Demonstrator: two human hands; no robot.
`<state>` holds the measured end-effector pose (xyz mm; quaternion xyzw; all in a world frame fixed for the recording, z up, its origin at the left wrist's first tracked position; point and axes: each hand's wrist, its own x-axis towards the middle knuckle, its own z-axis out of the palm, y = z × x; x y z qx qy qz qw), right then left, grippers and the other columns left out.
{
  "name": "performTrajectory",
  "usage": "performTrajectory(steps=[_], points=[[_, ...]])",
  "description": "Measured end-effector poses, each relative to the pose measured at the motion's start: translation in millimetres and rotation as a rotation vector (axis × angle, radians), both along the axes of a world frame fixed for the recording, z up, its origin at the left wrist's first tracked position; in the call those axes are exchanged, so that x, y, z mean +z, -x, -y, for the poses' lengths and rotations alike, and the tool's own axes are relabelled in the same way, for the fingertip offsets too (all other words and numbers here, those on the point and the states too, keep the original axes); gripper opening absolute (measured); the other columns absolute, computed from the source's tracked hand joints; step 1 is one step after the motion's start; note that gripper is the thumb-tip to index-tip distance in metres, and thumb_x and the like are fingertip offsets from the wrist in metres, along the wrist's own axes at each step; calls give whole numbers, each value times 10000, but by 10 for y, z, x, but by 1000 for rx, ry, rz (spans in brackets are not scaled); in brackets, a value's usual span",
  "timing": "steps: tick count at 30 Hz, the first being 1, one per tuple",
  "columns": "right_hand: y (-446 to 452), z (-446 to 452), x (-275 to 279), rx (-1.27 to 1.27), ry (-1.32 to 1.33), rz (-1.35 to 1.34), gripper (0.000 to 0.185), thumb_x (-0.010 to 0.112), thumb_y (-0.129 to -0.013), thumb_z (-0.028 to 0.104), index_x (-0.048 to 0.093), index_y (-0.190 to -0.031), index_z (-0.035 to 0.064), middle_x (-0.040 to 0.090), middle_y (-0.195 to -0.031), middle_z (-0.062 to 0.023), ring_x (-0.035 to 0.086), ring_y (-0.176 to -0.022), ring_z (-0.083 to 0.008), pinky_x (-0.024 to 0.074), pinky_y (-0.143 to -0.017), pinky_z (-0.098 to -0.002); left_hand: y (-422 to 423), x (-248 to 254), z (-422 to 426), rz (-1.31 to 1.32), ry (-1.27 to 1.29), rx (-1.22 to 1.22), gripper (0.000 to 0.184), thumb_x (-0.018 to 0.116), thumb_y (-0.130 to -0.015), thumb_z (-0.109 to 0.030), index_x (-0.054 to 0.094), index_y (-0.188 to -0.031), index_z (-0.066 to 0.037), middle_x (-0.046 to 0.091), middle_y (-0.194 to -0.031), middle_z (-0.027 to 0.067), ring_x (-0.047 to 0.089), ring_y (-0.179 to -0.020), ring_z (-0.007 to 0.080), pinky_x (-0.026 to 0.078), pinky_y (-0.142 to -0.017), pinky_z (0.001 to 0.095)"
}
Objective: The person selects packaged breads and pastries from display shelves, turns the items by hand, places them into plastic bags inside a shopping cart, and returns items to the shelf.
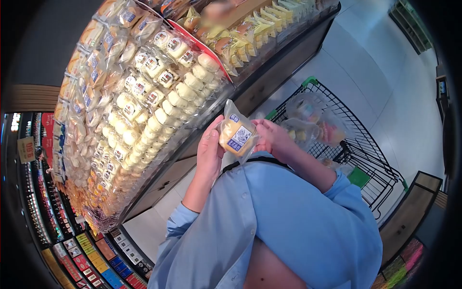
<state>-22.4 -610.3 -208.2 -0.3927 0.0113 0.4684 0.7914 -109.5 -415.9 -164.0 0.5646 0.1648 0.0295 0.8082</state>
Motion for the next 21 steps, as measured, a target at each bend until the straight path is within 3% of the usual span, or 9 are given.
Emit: performTrajectory(steps=[3,5,9,13,15,16,18,21], points=[[37,48,-58,3,-71,-3,473,585,-1014,302,452,-1375,27,600,-1186,-92,646,-975,-171,556,-826,-319,-44,15,13,-39,32,-17,591,489,-1048,-422,397,-1480,-31,552,-1379,113,581,-1219,212,524,-976,398],[29,98,-154,162,-130,28,506,580,-1003,227,390,-1420,14,605,-1245,-137,658,-1037,-211,558,-857,-334,-50,16,1,-49,19,-18,576,474,-1054,-417,388,-1483,-41,558,-1366,111,590,-1202,210,534,-956,393],[21,46,-81,188,-108,21,530,635,-975,235,429,-1414,21,590,-1257,-96,621,-1070,-175,531,-904,-324,-30,25,-18,-100,-45,46,520,447,-1068,-387,379,-1472,-66,557,-1352,104,591,-1194,203,534,-955,391],[65,-130,-81,114,14,496,577,712,-906,150,467,-1421,62,544,-1335,-98,587,-1162,-197,513,-944,-338,-37,11,-83,-138,-1,219,458,446,-1073,-347,400,-1454,-97,576,-1309,82,591,-1120,161,522,-871,313],[23,-197,122,60,112,919,645,773,-809,83,529,-1404,123,484,-1414,-120,529,-1264,-265,495,-981,-375,-11,-34,-204,-113,281,217,464,403,-1069,-374,403,-1444,-101,527,-1369,155,572,-1217,271,509,-1006,451],[6,-249,180,71,110,909,645,773,-809,83,529,-1404,123,484,-1414,-120,529,-1264,-265,495,-981,-375,-4,-13,-229,-122,283,227,464,403,-1069,-374,403,-1444,-101,527,-1369,155,572,-1217,271,509,-1006,451],[3,-391,224,111,144,1277,633,789,-759,71,589,-1356,134,486,-1413,-134,496,-1295,-316,467,-1028,-417,-7,45,-276,-79,517,230,465,372,-1068,-386,407,-1451,-126,503,-1392,191,570,-1213,319,511,-1001,468],[-22,-648,267,72,79,1393,593,798,-726,69,641,-1295,133,463,-1443,-158,462,-1326,-359,426,-1080,-450,5,-58,-489,-6,681,173,536,368,-1060,-433,350,-1514,-148,465,-1434,213,515,-1273,346,457,-1062,490]])
